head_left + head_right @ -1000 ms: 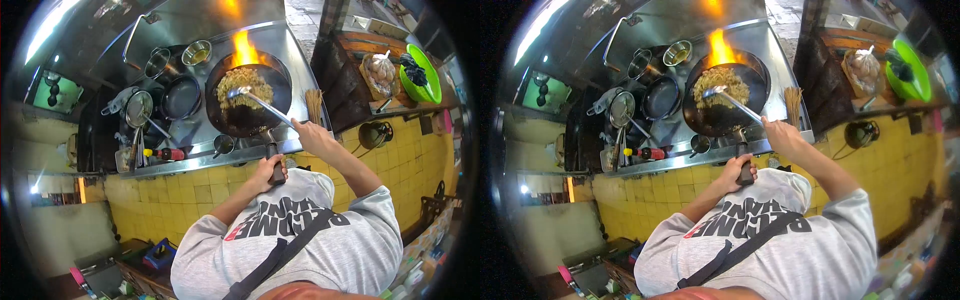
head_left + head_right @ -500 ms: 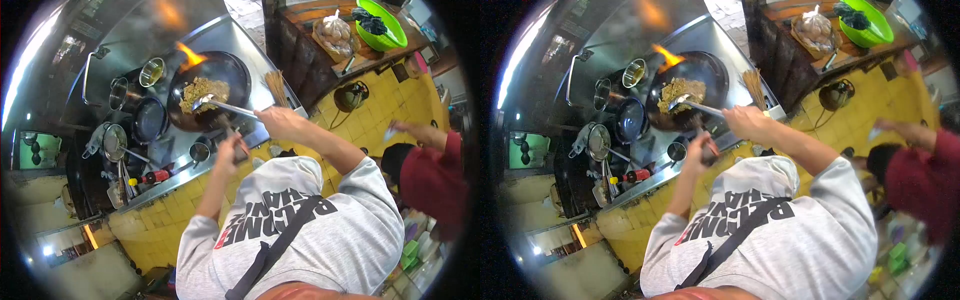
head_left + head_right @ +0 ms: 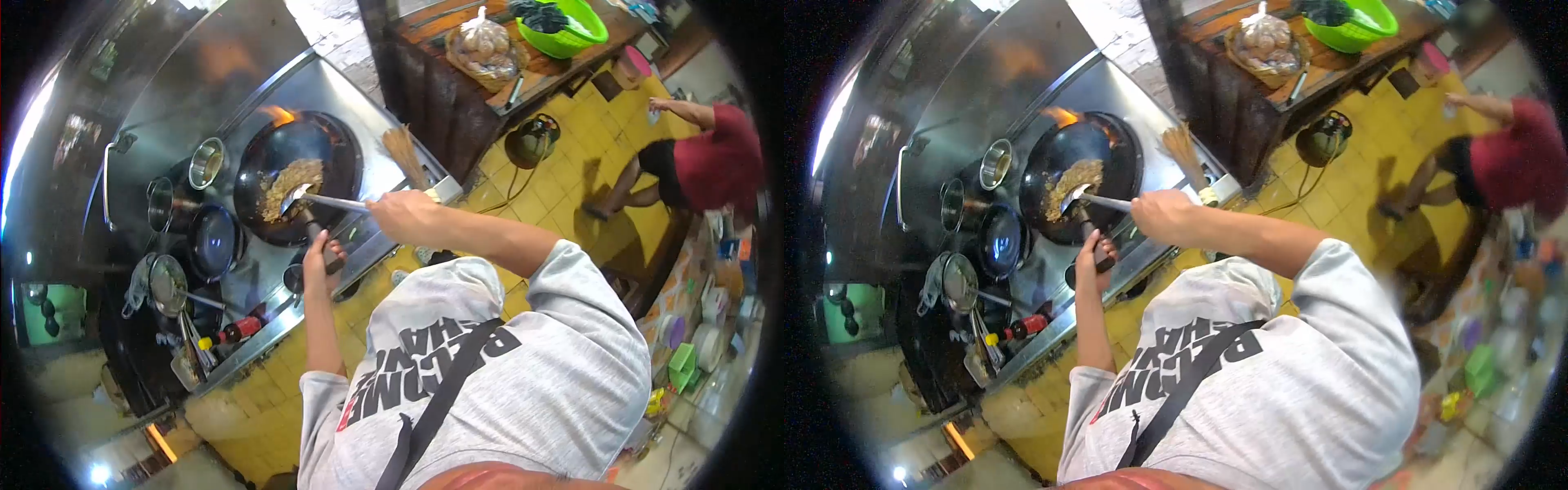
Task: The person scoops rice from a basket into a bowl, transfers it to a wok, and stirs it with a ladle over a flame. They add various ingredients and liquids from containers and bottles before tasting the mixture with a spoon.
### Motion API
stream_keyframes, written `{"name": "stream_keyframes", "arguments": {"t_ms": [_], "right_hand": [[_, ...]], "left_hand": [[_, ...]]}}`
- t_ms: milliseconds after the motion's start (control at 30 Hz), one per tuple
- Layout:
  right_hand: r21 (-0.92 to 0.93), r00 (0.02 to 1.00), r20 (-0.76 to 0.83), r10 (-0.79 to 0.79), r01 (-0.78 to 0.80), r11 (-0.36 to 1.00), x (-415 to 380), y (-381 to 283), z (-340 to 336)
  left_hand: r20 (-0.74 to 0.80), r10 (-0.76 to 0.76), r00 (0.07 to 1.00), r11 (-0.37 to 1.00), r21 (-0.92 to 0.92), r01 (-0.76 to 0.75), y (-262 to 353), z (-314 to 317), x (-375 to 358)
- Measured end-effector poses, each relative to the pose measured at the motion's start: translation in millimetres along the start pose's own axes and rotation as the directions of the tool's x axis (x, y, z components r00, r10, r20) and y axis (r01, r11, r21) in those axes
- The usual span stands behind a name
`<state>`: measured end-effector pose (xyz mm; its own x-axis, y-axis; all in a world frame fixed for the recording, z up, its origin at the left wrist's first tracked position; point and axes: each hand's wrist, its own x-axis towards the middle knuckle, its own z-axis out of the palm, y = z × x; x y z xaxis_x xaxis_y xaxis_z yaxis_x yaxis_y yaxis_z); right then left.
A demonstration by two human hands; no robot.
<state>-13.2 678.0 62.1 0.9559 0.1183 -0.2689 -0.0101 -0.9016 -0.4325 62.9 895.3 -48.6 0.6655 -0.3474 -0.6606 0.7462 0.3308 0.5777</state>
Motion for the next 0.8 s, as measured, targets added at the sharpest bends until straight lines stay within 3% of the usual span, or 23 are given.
{"name": "stream_keyframes", "arguments": {"t_ms": [33, 67, 133, 233, 267, 300, 333, 400, 433, 467, 533, 567, 600, 633, 667, 700, 733, 767, 800], "right_hand": [[0.012, 1.000, -0.014, 0.027, -0.027, 1.000, 1.3, -3.1, 5.0], [0.017, 0.997, -0.046, 0.065, -0.065, 0.998, 4.1, -5.5, 14.2], [0.067, 0.981, -0.147, 0.130, -0.122, 0.990, 15.6, -4.4, 42.2], [0.105, 0.982, -0.183, 0.034, -0.015, 0.994, 6.2, 1.6, 46.0], [0.134, 0.988, -0.155, 0.017, 0.004, 0.991, 0.0, -1.0, 35.2], [0.085, 1.000, 0.000, -0.030, 0.030, 0.996, -0.1, -2.3, 24.8], [0.088, 1.000, -0.004, -0.026, 0.026, 0.996, -0.9, -5.9, 16.1], [-0.057, 0.993, 0.091, -0.073, 0.078, 0.995, 2.5, -12.2, 3.0], [-0.120, 0.990, 0.133, -0.049, 0.065, 0.991, 14.8, -9.9, 12.8], [-0.123, 0.990, 0.130, -0.051, 0.067, 0.990, 17.6, -6.9, 22.6], [0.009, 0.988, -0.152, 0.011, -0.009, 1.000, 17.9, -6.5, 37.8], [0.091, 0.991, -0.130, 0.031, -0.020, 0.996, 13.8, -5.9, 37.0], [0.080, 0.983, -0.176, -0.053, 0.068, 0.994, 10.3, 0.0, 39.3], [0.066, 0.967, -0.206, -0.147, 0.164, 0.984, 6.9, 6.5, 42.4], [0.054, 0.968, -0.229, -0.105, 0.120, 0.991, 2.6, 4.2, 40.7], [-0.009, 0.966, -0.216, -0.143, 0.144, 0.989, 1.6, 5.1, 36.6], [0.053, 0.997, -0.067, -0.033, 0.037, 0.998, 2.0, 1.0, 22.9], [0.091, 0.998, -0.021, 0.058, -0.056, 0.994, -0.1, -5.2, 6.9], [-0.014, 0.996, -0.076, 0.044, -0.045, 0.999, 4.5, -3.5, 14.4]], "left_hand": [[0.052, 0.113, 0.992, 0.986, 0.121, -0.119, -4.4, 1.3, -6.7], [0.058, 0.105, 0.993, 0.973, 0.199, -0.114, -15.0, -9.4, -5.7], [0.048, 0.055, 0.997, 0.984, 0.166, -0.062, -43.9, 0.6, -27.0], [0.005, -0.292, 0.956, 0.956, -0.019, 0.292, -44.6, 14.6, -52.6], [0.044, -0.276, 0.960, 0.959, -0.052, 0.278, -33.7, 19.2, -50.2], [0.068, -0.201, 0.977, 0.979, 0.045, 0.198, -22.4, 10.5, -32.3], [0.090, -0.123, 0.988, 0.985, 0.135, 0.110, -13.4, -2.4, -14.1], [0.004, -0.023, 1.000, 1.000, 0.015, 0.023, -6.3, -8.0, -0.9], [-0.024, -0.043, 0.999, 0.999, 0.007, 0.044, -8.0, -12.8, 2.4], [-0.021, -0.039, 0.999, 0.999, 0.006, 0.039, -14.6, -5.6, -9.1], [0.019, -0.108, 0.994, 0.990, 0.090, 0.106, -33.8, 13.3, -47.2], [0.033, -0.176, 0.984, 0.982, 0.078, 0.173, -39.2, 18.1, -57.1], [0.039, -0.241, 0.970, 0.969, 0.059, 0.239, -39.4, 20.2, -63.0], [0.057, -0.204, 0.977, 0.965, 0.179, 0.191, -31.6, 14.1, -54.8], [0.125, -0.054, 0.991, 0.954, 0.301, 0.014, -16.4, 17.3, -49.5], [0.156, -0.017, 0.988, 0.945, 0.325, -0.035, -2.7, 5.4, -31.1], [0.213, 0.047, 0.976, 0.951, 0.290, -0.109, 3.8, -14.0, -9.6], [0.068, 0.037, 0.997, 0.991, 0.123, -0.045, 5.5, -18.2, 1.0], [0.032, -0.013, 0.999, 0.999, -0.048, 0.014, 2.9, -17.8, 4.5]]}}
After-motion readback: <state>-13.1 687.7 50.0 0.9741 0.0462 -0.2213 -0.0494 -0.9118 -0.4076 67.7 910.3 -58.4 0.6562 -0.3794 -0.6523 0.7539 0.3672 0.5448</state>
